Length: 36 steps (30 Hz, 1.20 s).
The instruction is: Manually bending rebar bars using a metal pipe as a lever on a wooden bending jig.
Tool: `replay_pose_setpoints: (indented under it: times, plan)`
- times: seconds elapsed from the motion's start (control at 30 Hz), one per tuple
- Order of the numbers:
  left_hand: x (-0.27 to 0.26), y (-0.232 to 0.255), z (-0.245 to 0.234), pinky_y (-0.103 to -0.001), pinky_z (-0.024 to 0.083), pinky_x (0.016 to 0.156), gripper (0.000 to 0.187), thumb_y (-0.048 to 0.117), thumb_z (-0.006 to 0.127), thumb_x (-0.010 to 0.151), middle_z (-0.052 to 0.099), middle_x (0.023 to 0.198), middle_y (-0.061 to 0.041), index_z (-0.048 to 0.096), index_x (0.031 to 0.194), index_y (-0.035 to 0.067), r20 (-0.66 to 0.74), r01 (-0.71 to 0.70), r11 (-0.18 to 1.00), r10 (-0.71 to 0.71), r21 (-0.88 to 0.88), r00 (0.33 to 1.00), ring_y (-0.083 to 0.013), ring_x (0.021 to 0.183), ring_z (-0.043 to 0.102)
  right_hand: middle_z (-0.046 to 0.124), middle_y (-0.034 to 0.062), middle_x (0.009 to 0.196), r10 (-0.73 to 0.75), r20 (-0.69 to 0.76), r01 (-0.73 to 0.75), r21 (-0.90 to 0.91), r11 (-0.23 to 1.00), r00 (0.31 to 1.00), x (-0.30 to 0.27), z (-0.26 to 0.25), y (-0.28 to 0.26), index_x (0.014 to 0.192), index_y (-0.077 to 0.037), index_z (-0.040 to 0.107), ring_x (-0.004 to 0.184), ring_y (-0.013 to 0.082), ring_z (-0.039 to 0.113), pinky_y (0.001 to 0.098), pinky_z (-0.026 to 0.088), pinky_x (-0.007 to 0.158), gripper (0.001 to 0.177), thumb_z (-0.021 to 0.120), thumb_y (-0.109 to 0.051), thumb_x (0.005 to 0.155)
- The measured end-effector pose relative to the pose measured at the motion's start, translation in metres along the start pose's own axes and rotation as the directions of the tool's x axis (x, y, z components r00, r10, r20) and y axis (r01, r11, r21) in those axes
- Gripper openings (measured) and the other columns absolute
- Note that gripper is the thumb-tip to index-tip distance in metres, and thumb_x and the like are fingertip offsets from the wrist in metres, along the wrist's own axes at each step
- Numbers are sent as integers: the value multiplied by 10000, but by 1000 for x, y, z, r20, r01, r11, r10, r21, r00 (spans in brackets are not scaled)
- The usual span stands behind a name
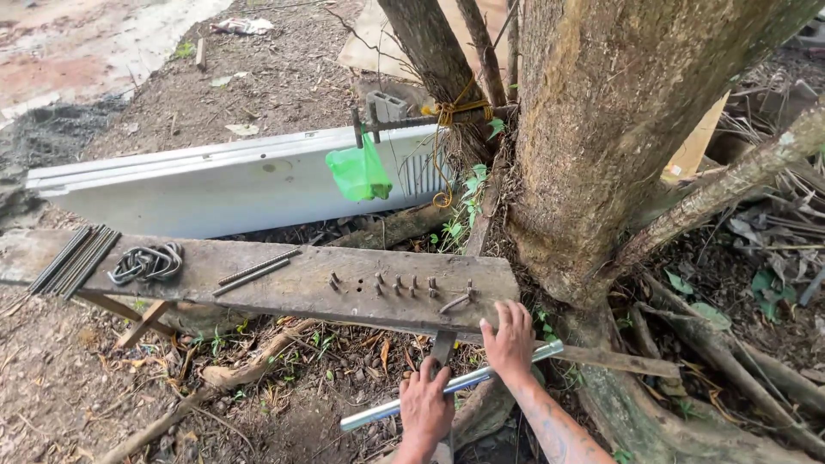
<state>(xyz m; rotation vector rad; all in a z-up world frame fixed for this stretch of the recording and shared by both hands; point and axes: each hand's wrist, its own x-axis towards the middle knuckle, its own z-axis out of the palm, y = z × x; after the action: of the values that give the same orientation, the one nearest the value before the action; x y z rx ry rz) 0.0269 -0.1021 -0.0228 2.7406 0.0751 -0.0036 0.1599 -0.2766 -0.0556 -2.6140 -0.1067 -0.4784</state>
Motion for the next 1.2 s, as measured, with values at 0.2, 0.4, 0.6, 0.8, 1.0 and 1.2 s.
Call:
replay_pose_setpoints:
  times: [0.2,0.4,0.6,0.8,1.0,1.2]
  plan:
    - [-1,-6,0,-424,418,898,434,201,707,873,496,1386,-120,610,1295,163,1,-10,999,10,-40,1000,-275,1046,588,513,164,1437,-57,23,60,-149,987,998,1,4,-10,1376,-67,554,1382,350,411,517,312,1139,586,621,-421,913]
    - [-5,-8,-6,-443,403,895,524,170,721,824,507,1382,-125,582,1330,170,-53,-37,996,33,-79,998,-295,1093,572,599,149,1331,-73,87,92,-254,963,994,16,-29,-38,1247,-47,644,1304,317,508,508,341,1128,519,649,-408,874]
    - [-4,-9,2,-457,399,891,560,158,731,782,509,1380,-124,586,1324,165,-105,-58,995,49,-83,993,-310,1090,570,622,179,1257,-75,180,120,-255,959,981,23,-22,-24,1226,-31,660,1214,325,567,460,389,1111,507,640,-416,896]
    - [-3,-7,-4,-462,397,888,526,157,728,793,515,1344,-116,601,1302,183,-94,-35,994,25,-107,995,-310,1096,563,622,221,1297,-229,55,235,-285,929,972,23,-6,-13,1190,-15,672,1169,352,579,466,406,1064,518,632,-416,865]
    - [-6,-9,-3,-470,401,880,504,151,736,772,529,1320,-110,622,1262,182,-153,-63,989,43,-134,987,-322,1092,563,657,110,1193,86,308,12,-304,953,947,63,-26,-27,1110,-66,714,1122,270,598,458,434,1093,457,552,-478,994]
    - [0,-10,7,-474,400,854,509,139,738,738,541,1303,-104,634,1234,195,-203,-83,985,50,-154,978,-326,1105,567,560,215,1276,212,-46,-214,-60,975,976,102,37,7,1258,-34,572,1153,417,554,540,470,903,569,620,-494,925]
